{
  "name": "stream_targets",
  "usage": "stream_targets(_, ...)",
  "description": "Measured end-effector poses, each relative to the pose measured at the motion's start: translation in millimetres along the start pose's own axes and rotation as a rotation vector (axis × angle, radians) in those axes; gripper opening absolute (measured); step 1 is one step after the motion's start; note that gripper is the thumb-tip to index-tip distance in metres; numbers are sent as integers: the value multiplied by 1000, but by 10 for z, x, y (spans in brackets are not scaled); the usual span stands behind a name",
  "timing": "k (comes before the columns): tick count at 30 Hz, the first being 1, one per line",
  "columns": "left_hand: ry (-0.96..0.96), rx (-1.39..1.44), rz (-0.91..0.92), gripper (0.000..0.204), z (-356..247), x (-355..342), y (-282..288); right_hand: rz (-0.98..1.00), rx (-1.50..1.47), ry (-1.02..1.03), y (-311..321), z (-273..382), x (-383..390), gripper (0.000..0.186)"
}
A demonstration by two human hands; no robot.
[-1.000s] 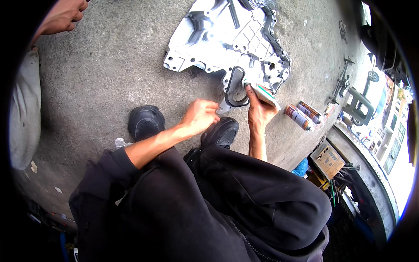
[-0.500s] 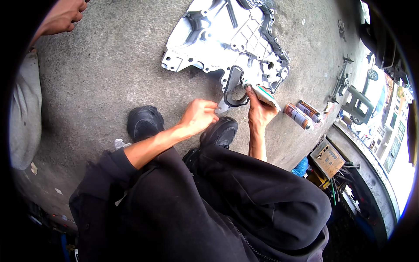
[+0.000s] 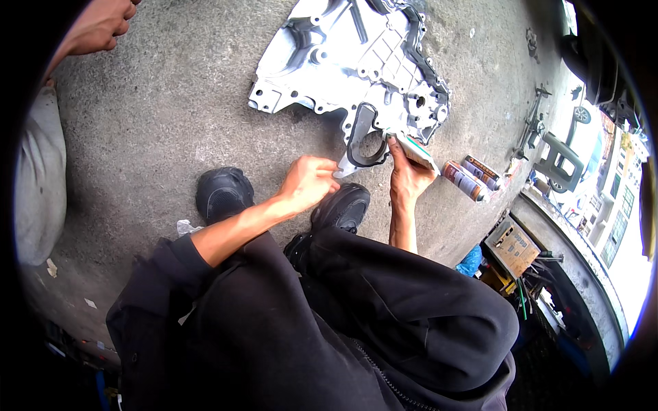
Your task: The person applies sealant from a tube onto the mating surfaces of a metal engine timing cover while working on the ground.
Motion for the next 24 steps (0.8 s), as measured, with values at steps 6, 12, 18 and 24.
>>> stream_targets(6, -5, -19, 12, 44, -22, 5, 1, -35, 24, 2, 52, -66, -9, 30)
stream_targets(12, 5, -33, 9, 44, -26, 2, 3, -50, 11, 6, 107, -108, -29, 30)
stream_targets(18, 11, -23, 3, 45, 6, -12, 0, -57, 54, 3, 114, -65, -26, 30)
stream_targets(24, 8, -14, 10, 44, 10, -12, -2, -58, 53, 26, 150, -111, -45, 30)
Point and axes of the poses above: each hand's wrist, its own x-axis away from the middle knuckle, its own y-axis out of the back of the hand, z = x × y, the point moved 4 cm from there along -x, towards the middle knuckle, and after that the axes turned 2 degrees about y, right-handed, at the moved point
